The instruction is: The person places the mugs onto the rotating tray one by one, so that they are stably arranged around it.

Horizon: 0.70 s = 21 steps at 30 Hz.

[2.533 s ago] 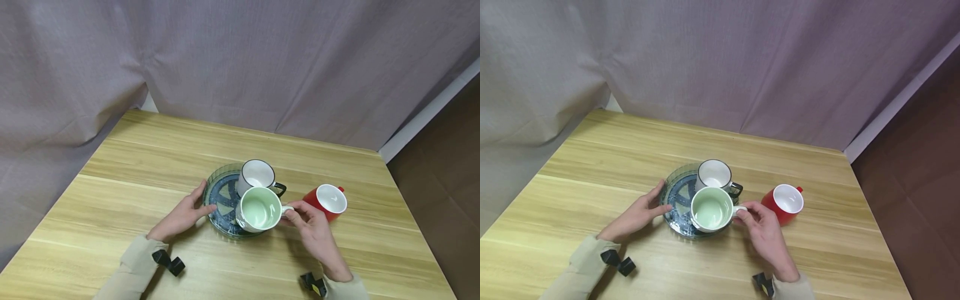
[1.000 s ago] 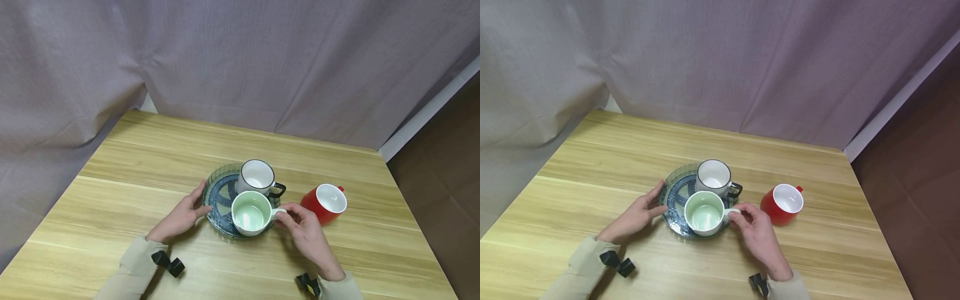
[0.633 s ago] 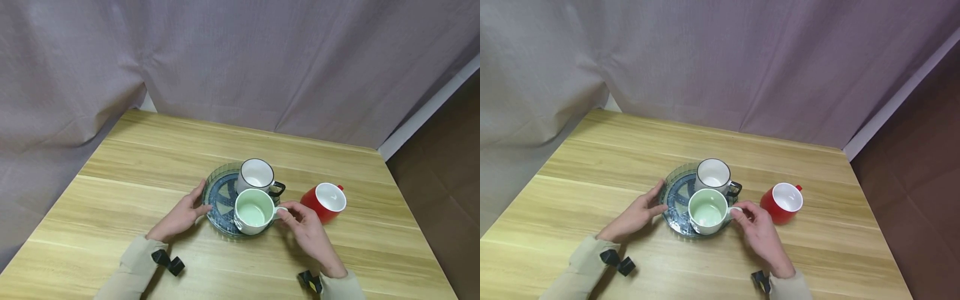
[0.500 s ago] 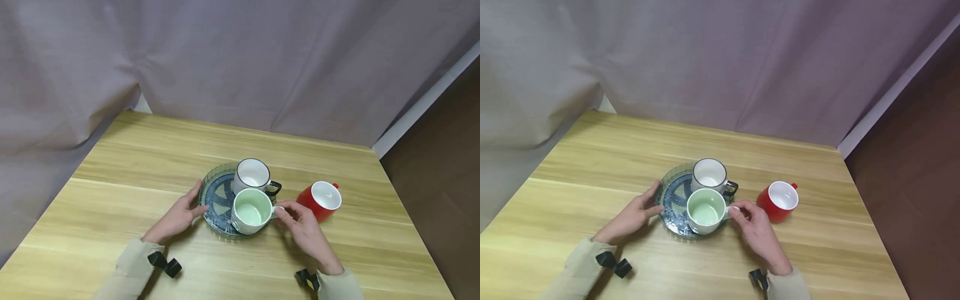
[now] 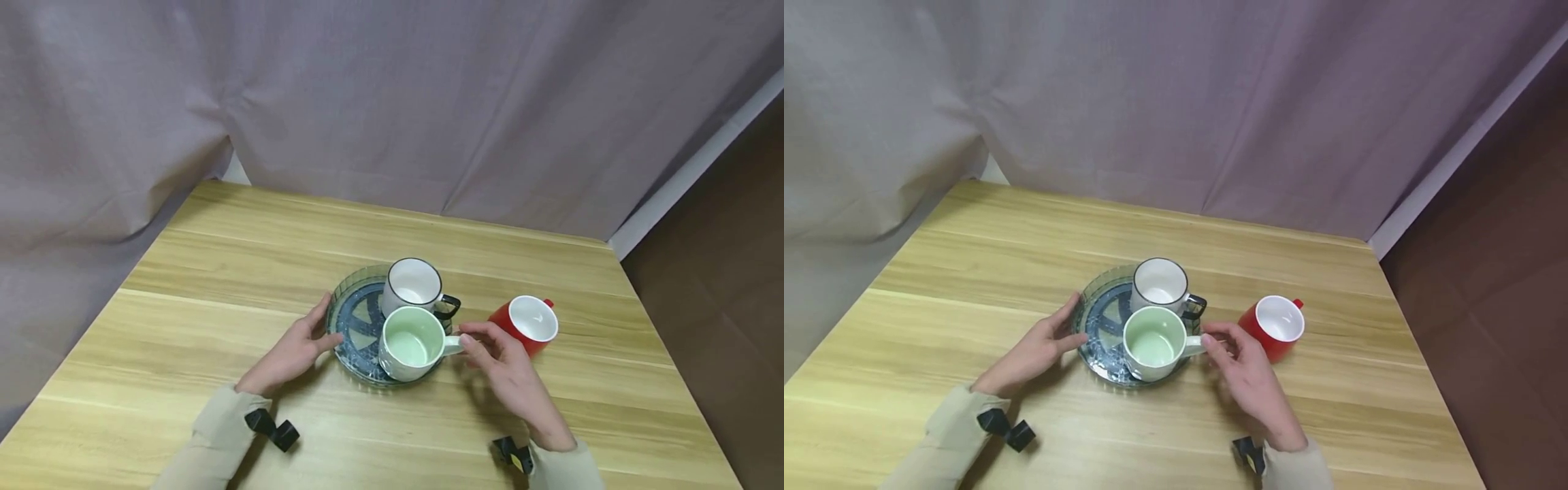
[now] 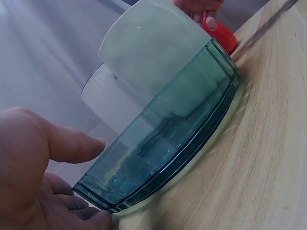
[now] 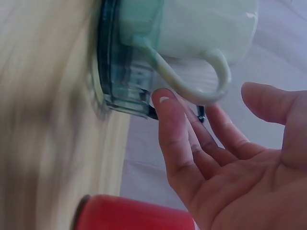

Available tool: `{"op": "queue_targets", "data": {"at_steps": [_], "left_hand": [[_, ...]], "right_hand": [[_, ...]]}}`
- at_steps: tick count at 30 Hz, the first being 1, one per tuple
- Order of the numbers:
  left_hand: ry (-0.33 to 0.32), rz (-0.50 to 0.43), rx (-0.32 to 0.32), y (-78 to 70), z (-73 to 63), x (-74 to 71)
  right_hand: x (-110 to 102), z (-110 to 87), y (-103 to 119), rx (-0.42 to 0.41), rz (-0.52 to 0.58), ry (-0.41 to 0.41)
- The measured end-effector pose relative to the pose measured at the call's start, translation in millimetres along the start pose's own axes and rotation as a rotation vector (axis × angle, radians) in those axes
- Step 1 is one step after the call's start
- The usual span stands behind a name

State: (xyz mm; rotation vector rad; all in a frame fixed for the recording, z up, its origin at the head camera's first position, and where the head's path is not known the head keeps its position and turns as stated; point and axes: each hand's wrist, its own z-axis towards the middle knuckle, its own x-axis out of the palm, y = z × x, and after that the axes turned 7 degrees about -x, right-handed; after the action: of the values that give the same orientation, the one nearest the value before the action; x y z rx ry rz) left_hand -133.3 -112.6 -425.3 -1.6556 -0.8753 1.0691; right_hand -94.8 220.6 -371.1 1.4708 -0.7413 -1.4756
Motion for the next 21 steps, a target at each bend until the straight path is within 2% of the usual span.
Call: {"op": "queue_targets", "data": {"at_steps": [6,10,13,21], "left_hand": [[-0.043,-0.083,-0.021,1.1,2.0,1.0],[-0.075,-0.132,-0.032,1.9,3.6,0.6],[-0.096,-0.138,-0.035,2.5,4.4,0.6],[-0.153,-0.129,-0.036,3.9,4.9,-2.5]], "right_hand": [[-10,-5.2,8,-0.045,0.008,-0.02],[-17,-7.5,13,-0.083,-0.027,-0.038],[-24,-9.6,15,-0.085,-0.046,-0.056],[-35,-14.9,17,-0.079,-0.001,-0.129]]}}
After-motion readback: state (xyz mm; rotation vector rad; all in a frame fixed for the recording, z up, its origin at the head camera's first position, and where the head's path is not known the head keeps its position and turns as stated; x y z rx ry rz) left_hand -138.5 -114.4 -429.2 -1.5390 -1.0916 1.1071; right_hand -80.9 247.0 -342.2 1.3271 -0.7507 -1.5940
